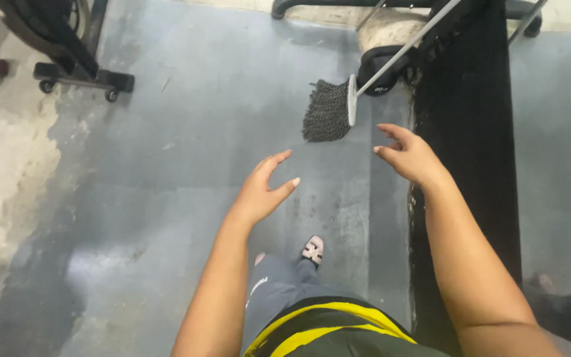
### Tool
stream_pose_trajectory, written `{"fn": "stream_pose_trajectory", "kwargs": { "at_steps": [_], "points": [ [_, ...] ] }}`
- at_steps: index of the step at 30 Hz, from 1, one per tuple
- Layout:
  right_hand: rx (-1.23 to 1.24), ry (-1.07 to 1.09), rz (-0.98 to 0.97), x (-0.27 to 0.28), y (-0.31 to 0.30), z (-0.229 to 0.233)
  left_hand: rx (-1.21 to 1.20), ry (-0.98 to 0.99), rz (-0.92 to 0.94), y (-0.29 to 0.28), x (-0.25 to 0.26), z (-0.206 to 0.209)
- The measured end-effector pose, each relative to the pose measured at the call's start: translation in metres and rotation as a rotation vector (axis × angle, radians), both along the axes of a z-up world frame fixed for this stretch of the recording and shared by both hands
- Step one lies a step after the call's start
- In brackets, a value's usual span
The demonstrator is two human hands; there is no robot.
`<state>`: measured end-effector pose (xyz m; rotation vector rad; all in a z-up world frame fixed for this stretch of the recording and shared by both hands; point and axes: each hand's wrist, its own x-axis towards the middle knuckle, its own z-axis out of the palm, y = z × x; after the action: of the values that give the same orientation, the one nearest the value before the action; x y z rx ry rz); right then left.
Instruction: Mopping the gym floor around weight machines and benches using a dry flat mop.
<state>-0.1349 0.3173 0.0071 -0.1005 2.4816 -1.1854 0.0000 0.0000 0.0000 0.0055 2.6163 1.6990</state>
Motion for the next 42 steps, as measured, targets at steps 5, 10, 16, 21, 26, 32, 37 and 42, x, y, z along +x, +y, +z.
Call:
{"fn": "stream_pose_trajectory", "kwargs": {
  "at_steps": [5, 10, 16, 21, 26, 32, 37, 42],
  "points": [
    [0.003, -0.004, -0.028, -0.063, 0.003, -0.015, -0.033, -0.005, -0.003, -0.005, -0.067, -0.015],
    [-0.112, -0.031, -0.033, -0.157, 0.007, -0.058, -0.045, -0.061, -0.006, -0.010, -0.162, -0.021],
    [-0.054, 0.007, -0.014, -0.262, 0.011, -0.099, -0.014, -0.188, -0.058, -0.006, -0.286, -0.040],
    [0.055, 0.051, -0.096, -0.331, 0.049, -0.120, -0.081, -0.007, -0.217, 0.020, -0.371, -0.041],
    [0.053, -0.005, -0.359, -0.416, 0.090, -0.132, -0.032, -0.016, -0.203, 0.053, -0.426, -0.037],
    [-0.171, -0.230, -0.732, -0.505, 0.150, -0.131, -0.035, 0.031, -0.125, 0.101, -0.466, -0.036],
    [-0.301, -0.285, -0.864, -0.594, 0.208, -0.155, -0.011, -0.032, -0.014, 0.136, -0.493, -0.027],
    [-0.427, -0.191, -0.945, -0.658, 0.237, -0.169, 0.009, -0.051, 0.078, 0.157, -0.502, -0.027]
  ]
}}
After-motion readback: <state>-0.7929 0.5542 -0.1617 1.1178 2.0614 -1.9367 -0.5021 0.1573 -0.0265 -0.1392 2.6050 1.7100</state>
